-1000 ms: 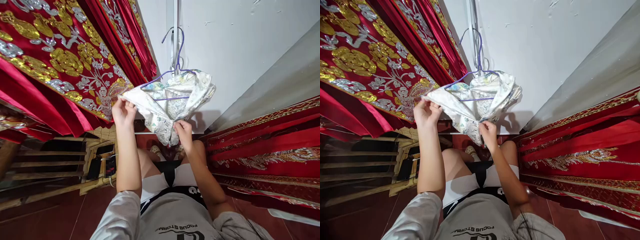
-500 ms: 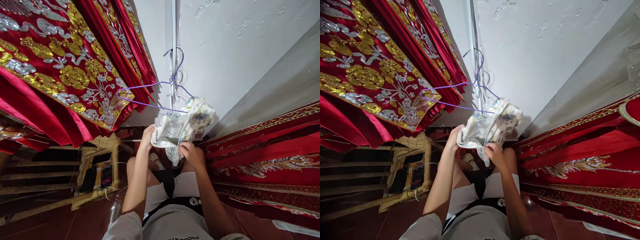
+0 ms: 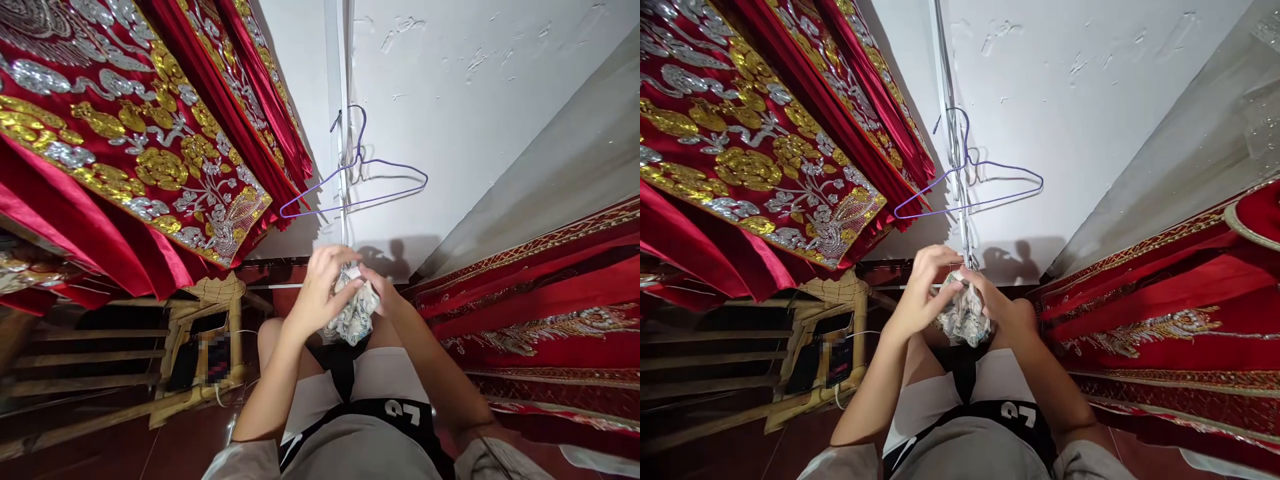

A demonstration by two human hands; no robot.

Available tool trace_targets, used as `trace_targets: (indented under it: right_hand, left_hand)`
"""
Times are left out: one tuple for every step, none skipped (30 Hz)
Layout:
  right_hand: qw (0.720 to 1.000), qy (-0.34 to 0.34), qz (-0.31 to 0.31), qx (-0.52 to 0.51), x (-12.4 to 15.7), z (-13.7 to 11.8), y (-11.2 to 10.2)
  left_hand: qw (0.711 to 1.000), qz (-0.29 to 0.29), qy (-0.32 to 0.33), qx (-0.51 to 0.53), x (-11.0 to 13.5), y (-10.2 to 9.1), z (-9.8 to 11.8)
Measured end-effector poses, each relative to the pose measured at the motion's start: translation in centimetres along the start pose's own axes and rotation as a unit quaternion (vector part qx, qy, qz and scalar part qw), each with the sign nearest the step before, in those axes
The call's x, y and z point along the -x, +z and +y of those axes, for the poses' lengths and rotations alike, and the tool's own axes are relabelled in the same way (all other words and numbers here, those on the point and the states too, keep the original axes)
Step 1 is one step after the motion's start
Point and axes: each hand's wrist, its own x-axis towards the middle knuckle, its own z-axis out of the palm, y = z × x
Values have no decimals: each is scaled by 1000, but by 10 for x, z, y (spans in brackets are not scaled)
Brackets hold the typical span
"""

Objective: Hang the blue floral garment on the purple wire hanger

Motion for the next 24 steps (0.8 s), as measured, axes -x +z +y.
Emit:
trace_targets:
  right_hand:
    - [998,26,-55,-4,2,-12,-2]
    - [992,52,-114,6,4,-25,-5]
    - [982,70,-173,40,7,-38,-9]
    - [968,76,-220,91,9,-51,-14]
    - [956,63,-243,153,11,-64,-20]
    - [947,34,-238,213,12,-74,-27]
    - [944,-8,-201,261,11,-82,-34]
    - [944,-60,-140,292,8,-86,-41]
    - [944,-110,-66,305,4,-88,-48]
    - [941,-151,9,303,-3,-85,-55]
    - [937,-177,77,290,-12,-80,-61]
    - [934,-187,124,277,-22,-73,-67]
    - [933,-186,153,267,-32,-64,-71]
    - [932,-181,168,264,-43,-54,-76]
    - [930,-178,174,269,-53,-44,-79]
    - [927,-180,174,281,-62,-34,-82]
    - [922,-182,171,297,-68,-25,-84]
    - [916,-181,168,315,-72,-16,-86]
    - [910,-178,170,333,-74,-8,-88]
    - [904,-175,176,349,-74,0,-90]
    - [897,-175,186,361,-72,6,-92]
    - [890,-180,201,368,-70,11,-93]
    - [883,-192,216,369,-67,13,-94]
    - [878,-209,231,364,-65,13,-94]
  left_hand:
    - [1000,-4,-11,-4,1,-6,-4]
    - [999,-38,-28,14,2,-10,-10]
    - [993,-95,-48,43,5,-14,-17]
    - [982,-161,-68,74,9,-17,-25]
    - [965,-228,-89,96,14,-20,-32]
    - [948,-281,-109,104,19,-22,-40]
    - [936,-313,-131,94,24,-26,-46]
    - [930,-326,-152,70,28,-31,-52]
    - [930,-324,-171,37,31,-37,-56]
    - [932,-312,-185,1,34,-44,-59]
    - [934,-299,-192,-33,34,-52,-60]
    - [935,-288,-196,-63,34,-61,-59]
    - [934,-282,-200,-91,33,-69,-56]
    - [931,-279,-205,-116,31,-76,-52]
    - [926,-279,-210,-141,30,-82,-47]
    - [920,-284,-217,-163,29,-86,-42]
    - [913,-293,-223,-178,29,-88,-36]
    - [907,-303,-227,-187,31,-90,-31]
    - [902,-310,-232,-189,33,-90,-28]
    - [899,-314,-239,-189,37,-91,-25]
    - [897,-313,-249,-189,40,-91,-24]
    - [895,-310,-258,-189,42,-91,-25]
    - [895,-305,-265,-190,44,-92,-26]
    - [894,-300,-270,-193,45,-92,-27]
